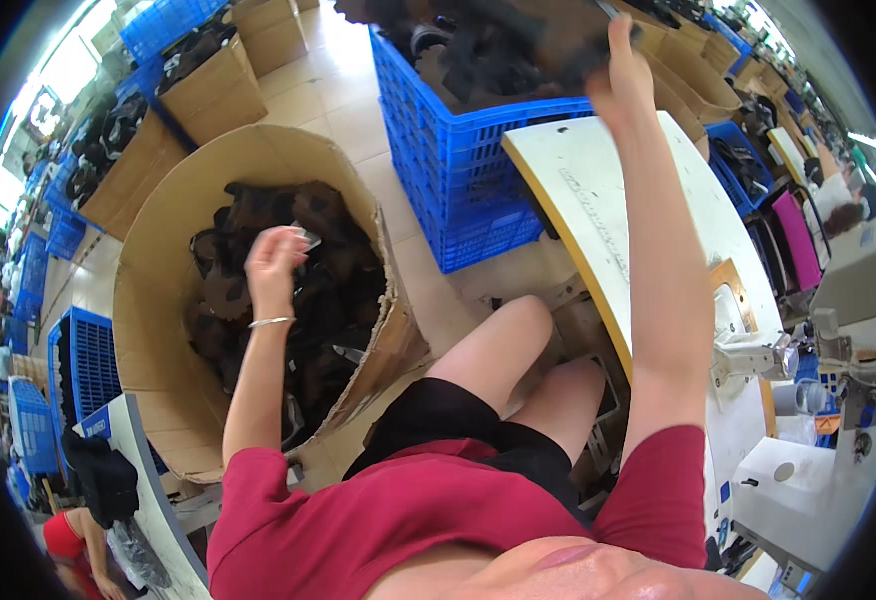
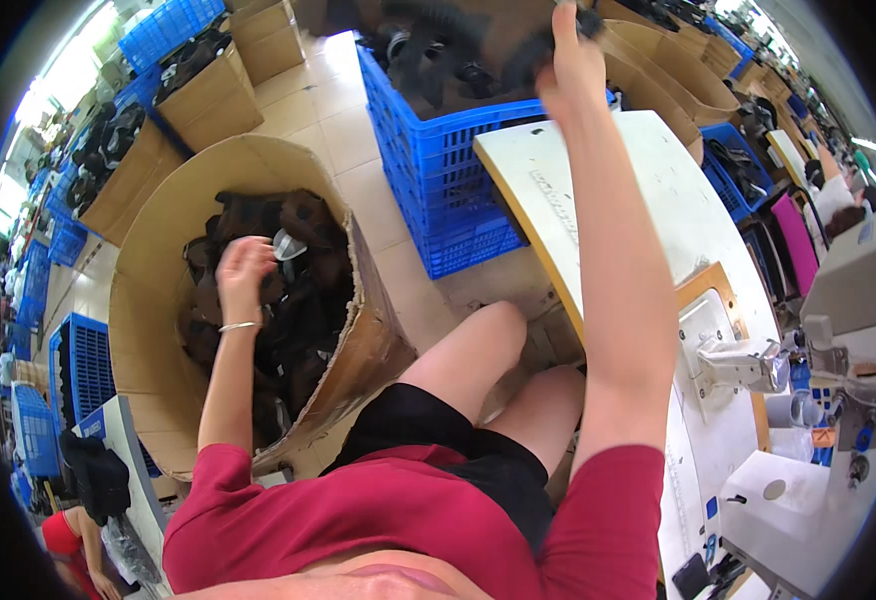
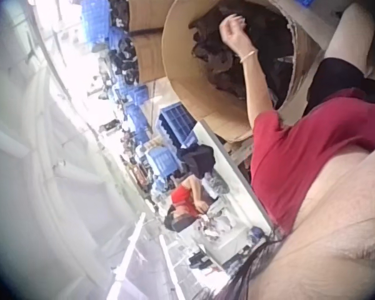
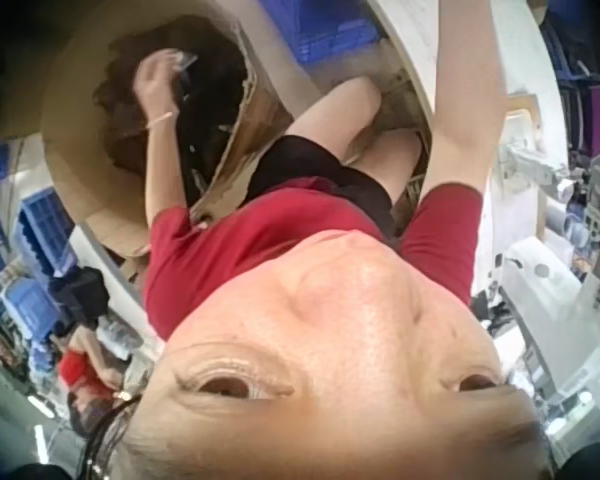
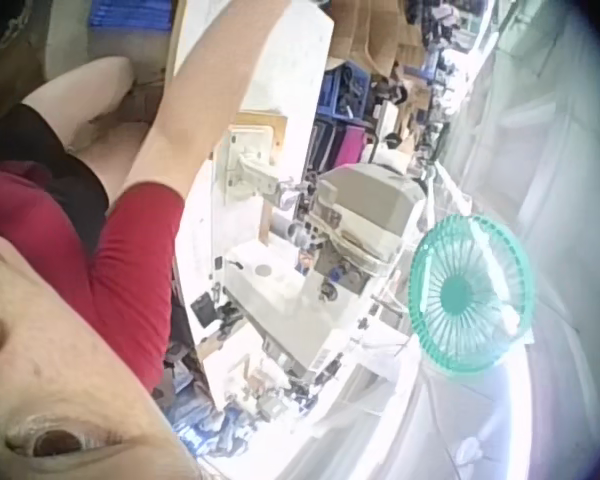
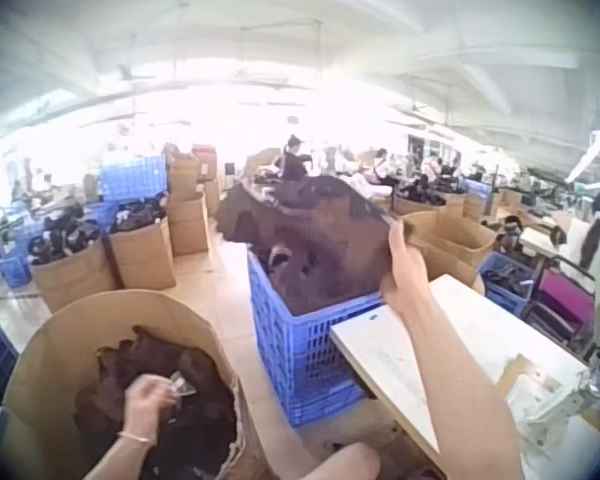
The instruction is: The person sorts shoe upper components by hand, taking them from a large cardboard bin and placing them into separate plastic crates.
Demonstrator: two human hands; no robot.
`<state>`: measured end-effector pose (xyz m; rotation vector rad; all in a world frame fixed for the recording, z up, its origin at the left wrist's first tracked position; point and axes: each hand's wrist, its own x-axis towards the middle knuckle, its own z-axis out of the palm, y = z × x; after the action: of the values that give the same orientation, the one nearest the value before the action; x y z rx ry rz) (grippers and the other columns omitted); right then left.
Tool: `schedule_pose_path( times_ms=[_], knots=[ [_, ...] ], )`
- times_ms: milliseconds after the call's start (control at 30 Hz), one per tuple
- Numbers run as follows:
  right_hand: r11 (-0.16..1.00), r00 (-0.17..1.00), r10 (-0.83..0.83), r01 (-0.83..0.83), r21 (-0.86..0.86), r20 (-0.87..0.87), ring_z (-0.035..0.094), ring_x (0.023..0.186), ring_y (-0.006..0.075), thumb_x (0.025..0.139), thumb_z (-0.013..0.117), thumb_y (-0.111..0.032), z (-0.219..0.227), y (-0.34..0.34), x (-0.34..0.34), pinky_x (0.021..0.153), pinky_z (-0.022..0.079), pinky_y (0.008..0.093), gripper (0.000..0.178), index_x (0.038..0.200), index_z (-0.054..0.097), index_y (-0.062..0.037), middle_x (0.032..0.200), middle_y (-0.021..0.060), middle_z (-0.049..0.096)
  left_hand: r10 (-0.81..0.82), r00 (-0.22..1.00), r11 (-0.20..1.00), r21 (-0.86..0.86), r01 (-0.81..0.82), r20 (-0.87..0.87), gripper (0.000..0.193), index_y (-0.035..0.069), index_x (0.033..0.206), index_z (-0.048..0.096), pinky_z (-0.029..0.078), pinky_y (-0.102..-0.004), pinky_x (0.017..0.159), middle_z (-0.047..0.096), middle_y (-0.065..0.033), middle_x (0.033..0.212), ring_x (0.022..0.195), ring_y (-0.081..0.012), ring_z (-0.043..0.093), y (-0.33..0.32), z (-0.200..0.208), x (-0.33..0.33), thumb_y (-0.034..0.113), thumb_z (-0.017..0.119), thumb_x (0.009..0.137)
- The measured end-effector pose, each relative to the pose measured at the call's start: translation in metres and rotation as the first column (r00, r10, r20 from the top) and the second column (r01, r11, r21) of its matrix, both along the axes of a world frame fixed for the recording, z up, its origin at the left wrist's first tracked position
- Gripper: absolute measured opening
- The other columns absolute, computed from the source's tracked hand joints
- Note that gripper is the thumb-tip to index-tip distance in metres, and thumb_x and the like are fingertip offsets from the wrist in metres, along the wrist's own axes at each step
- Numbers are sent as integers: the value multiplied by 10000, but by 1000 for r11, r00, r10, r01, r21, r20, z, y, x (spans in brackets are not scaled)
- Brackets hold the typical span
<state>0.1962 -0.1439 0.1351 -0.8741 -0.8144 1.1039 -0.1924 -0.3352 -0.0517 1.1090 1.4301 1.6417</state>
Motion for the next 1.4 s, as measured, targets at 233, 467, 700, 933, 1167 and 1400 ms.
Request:
schedule_pose_path(
  times_ms=[233,467,700,933,1167,1400],
  knots=[
    [943,485,-241,-86,321,840,648,895,225,883,626,-351,-143,46,-16,870,470,316,358,1047,685,-38,944,127,693,-404,910,564,-808,171,-89,296,76,1106,643,461,-275,634,642,10,880,742,-114,566,-61,-245,-70,241,670,862],
    [902,-147,-413,-200,382,899,523,1156,290,903,595,-216,-204,-9,56,1009,380,399,304,1167,635,-73,1227,117,595,-934,237,208,-946,-250,-268,453,-26,1078,662,487,-428,919,631,-234,1144,1071,-372,611,-83,-415,-189,366,598,861],
    [960,-205,-241,-193,202,949,507,1189,276,945,541,-230,-205,-10,47,1023,371,392,299,1201,613,-93,1248,94,576,-578,601,379,-834,-401,-552,935,6,1338,406,491,-456,917,533,-199,1308,1104,-359,601,24,-274,-46,724,566,760],
    [958,-147,-252,-179,225,956,531,1160,266,929,562,-229,-199,-16,39,1007,384,387,285,1167,629,-87,1216,96,596,-301,708,451,-749,-485,-639,504,50,1146,617,506,-451,860,648,-210,1090,1032,-382,623,33,-306,-54,456,592,848],
    [922,-209,-381,-158,354,900,561,1093,256,910,580,-238,-200,-15,49,957,408,387,236,1091,655,-107,1130,51,638,119,726,853,-304,-424,-677,304,-48,717,664,398,-312,511,565,-11,554,558,-84,490,-32,-137,-127,242,716,793],
    [724,310,-470,-399,562,826,516,1169,250,812,680,-190,-150,-145,-62,1011,340,412,356,1161,628,-140,1234,51,590,73,968,992,-82,-95,-238,386,-33,1162,589,482,-319,862,622,-88,1120,959,-167,600,-137,84,-16,36,682,794]
  ],
)
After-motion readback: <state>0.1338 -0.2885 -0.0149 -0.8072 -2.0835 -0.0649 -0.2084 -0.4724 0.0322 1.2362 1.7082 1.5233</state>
